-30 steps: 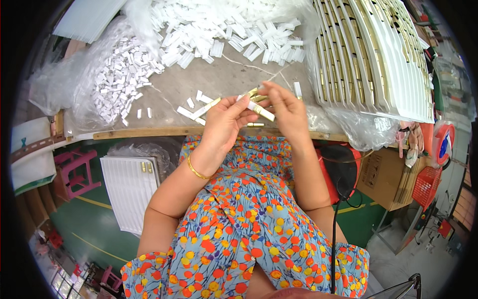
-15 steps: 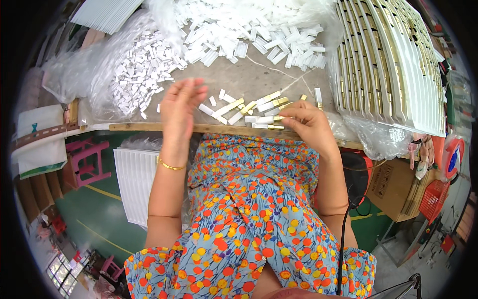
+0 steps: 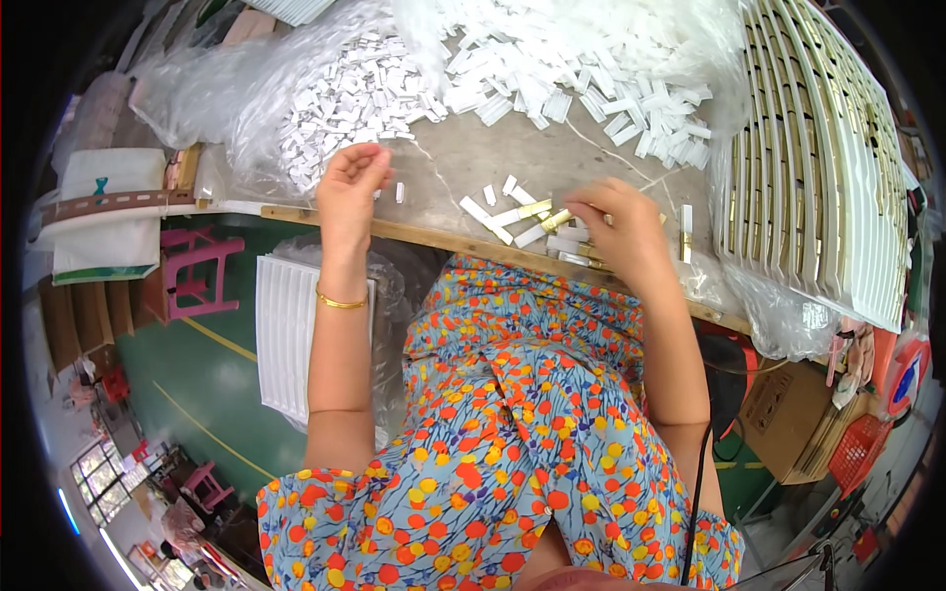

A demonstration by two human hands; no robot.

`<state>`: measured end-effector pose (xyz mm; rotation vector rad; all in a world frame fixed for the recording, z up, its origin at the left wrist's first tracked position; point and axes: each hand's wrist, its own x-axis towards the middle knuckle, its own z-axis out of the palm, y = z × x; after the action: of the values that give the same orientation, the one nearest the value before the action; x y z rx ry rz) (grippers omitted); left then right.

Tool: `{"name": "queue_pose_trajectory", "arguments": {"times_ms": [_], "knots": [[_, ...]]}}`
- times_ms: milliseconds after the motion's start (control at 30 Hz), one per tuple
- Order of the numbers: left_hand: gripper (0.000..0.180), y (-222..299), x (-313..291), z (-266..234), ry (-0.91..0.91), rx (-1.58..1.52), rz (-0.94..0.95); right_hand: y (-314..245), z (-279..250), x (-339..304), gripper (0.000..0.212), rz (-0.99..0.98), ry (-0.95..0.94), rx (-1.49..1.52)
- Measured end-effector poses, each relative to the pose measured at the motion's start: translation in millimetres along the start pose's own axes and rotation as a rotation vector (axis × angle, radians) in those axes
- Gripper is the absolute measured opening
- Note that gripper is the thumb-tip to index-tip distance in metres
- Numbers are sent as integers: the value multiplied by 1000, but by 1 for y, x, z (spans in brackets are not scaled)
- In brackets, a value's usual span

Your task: Assembling small white plastic components onto gold metal tubes and arranging them in a tray.

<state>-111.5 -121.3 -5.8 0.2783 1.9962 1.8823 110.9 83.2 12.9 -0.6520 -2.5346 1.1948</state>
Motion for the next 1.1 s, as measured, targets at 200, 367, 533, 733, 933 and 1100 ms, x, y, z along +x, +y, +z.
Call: {"name": "queue_pose_trajectory", "arguments": {"times_ms": [200, 367, 533, 733, 933, 1100], "knots": [[20, 2, 3, -14, -5, 16, 16, -19, 46, 39, 18, -281, -113, -266], [22, -4, 0, -48, 54, 300, 156, -20, 59, 55, 20, -328, -274, -422], [23, -5, -18, -32, -62, 750, 278, -16, 71, 78, 19, -320, -409, -432], [12, -4, -14, -28, -4, 866, 324, -17, 65, 94, 18, -343, -55, -225], [19, 0, -10, -51, 167, 977, 298, -13, 32, 72, 13, -154, -61, -148], [28, -5, -23, -19, -14, 1108, 403, -14, 16, 62, 10, -40, -54, -77]]}}
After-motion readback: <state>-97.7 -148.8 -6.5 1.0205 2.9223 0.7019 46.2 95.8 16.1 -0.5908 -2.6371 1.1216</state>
